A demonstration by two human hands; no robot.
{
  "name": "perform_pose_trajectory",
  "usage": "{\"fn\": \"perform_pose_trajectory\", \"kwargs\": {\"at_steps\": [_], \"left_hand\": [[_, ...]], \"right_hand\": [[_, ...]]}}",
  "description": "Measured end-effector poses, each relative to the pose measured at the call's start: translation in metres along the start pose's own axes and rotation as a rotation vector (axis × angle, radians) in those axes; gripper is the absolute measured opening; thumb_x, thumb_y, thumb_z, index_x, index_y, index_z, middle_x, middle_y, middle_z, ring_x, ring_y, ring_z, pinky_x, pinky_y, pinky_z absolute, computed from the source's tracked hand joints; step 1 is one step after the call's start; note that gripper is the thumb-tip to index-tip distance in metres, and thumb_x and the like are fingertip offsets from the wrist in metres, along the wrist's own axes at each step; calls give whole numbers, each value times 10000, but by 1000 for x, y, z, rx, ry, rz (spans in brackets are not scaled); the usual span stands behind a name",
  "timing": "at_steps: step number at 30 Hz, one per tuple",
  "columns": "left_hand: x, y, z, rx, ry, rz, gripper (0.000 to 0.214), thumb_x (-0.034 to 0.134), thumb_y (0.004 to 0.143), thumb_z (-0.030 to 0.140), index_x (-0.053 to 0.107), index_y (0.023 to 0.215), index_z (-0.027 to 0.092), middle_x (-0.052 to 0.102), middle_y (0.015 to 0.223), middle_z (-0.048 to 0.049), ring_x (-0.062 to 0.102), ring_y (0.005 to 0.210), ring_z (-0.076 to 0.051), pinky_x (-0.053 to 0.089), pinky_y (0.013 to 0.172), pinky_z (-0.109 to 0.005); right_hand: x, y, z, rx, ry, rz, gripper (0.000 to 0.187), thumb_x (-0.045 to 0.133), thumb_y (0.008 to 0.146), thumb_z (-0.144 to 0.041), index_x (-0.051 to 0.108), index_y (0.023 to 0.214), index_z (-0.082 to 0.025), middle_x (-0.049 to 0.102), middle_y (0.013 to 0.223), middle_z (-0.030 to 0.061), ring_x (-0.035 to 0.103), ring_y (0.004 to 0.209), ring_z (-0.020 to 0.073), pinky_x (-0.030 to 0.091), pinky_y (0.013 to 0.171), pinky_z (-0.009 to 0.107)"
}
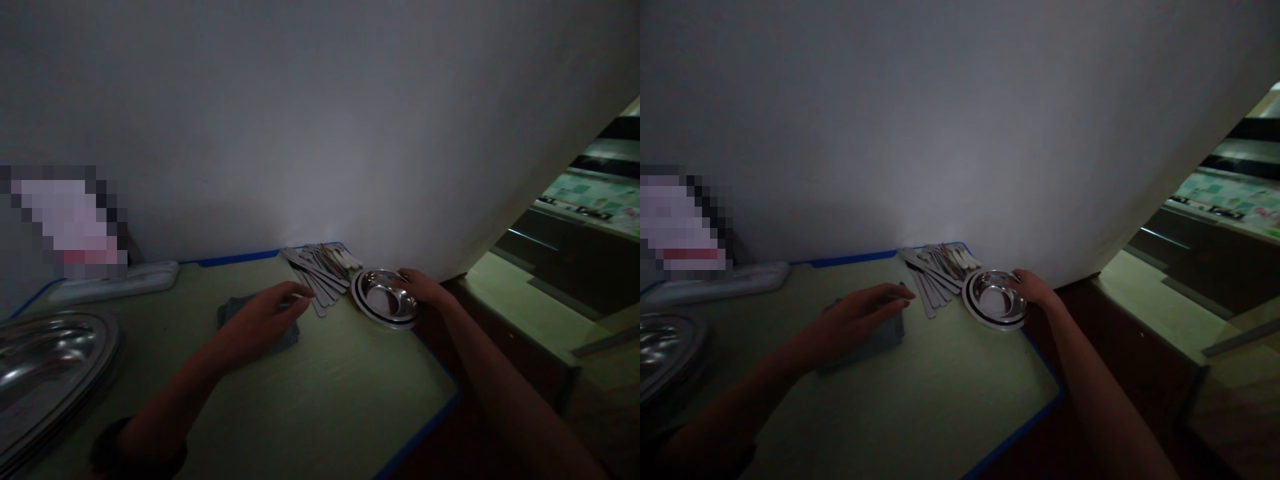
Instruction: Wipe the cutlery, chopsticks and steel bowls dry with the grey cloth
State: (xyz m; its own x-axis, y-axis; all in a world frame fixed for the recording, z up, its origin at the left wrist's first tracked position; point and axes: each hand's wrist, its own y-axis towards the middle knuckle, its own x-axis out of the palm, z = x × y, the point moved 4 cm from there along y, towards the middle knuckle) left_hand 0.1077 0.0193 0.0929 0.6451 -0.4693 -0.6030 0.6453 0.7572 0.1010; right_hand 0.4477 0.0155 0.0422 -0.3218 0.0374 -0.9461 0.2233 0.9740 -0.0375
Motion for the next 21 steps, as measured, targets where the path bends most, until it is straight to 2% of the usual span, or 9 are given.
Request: {"fn": "perform_pose_trajectory", "kwargs": {"at_steps": [3,6,8,10,13,16,18,21], "left_hand": [[-5,0,-3,-21,13,5,312,423,846,395,598,1021,205,653,1083,-55,602,987,-199,450,882,-356],[-12,0,-5,-21,66,27,318,422,838,396,595,1021,203,655,1079,-62,604,982,-201,458,871,-353],[-19,-1,-5,-7,136,58,321,414,834,392,598,1009,196,656,1069,-67,608,961,-198,463,850,-341],[-27,-3,-6,-10,231,95,324,398,833,389,601,980,184,661,1030,-74,615,916,-193,471,814,-323],[-43,-13,-10,-54,465,117,327,362,835,371,599,911,159,662,939,-93,618,833,-197,474,751,-313],[-68,-36,-21,-187,802,77,351,321,836,353,604,817,145,649,862,-124,618,754,-222,467,680,-336],[-92,-57,-29,-340,947,95,390,298,841,380,607,788,148,651,823,-136,619,706,-243,456,625,-356],[-126,-86,-39,-505,957,152,430,323,822,476,610,730,169,668,764,-125,620,660,-247,440,573,-344]], "right_hand": [[3,3,-3,8,-27,-22,292,491,797,-343,629,902,-109,683,918,138,633,812,221,463,678,271],[0,2,-17,12,-56,31,377,499,807,-334,581,1088,-98,623,1114,177,592,1011,255,446,843,318],[-3,-1,-39,-28,-64,91,461,491,817,-347,515,1195,-84,547,1233,192,511,1143,267,386,956,348],[-3,-7,-72,-146,-42,131,499,486,823,-370,493,1223,-71,530,1251,191,486,1169,264,359,994,359],[4,-18,-132,-388,61,85,435,473,837,-342,512,1204,-111,552,1235,152,510,1146,222,373,993,349],[16,-28,-191,-570,122,30,394,480,835,-323,538,1172,-126,580,1201,142,538,1110,218,403,955,360],[32,-34,-227,-655,145,-98,332,473,836,-305,579,1111,-150,642,1090,112,603,982,201,456,852,323],[64,-42,-267,-717,88,-349,215,536,786,-299,639,957,-219,694,875,40,641,775,176,466,651,260]]}}
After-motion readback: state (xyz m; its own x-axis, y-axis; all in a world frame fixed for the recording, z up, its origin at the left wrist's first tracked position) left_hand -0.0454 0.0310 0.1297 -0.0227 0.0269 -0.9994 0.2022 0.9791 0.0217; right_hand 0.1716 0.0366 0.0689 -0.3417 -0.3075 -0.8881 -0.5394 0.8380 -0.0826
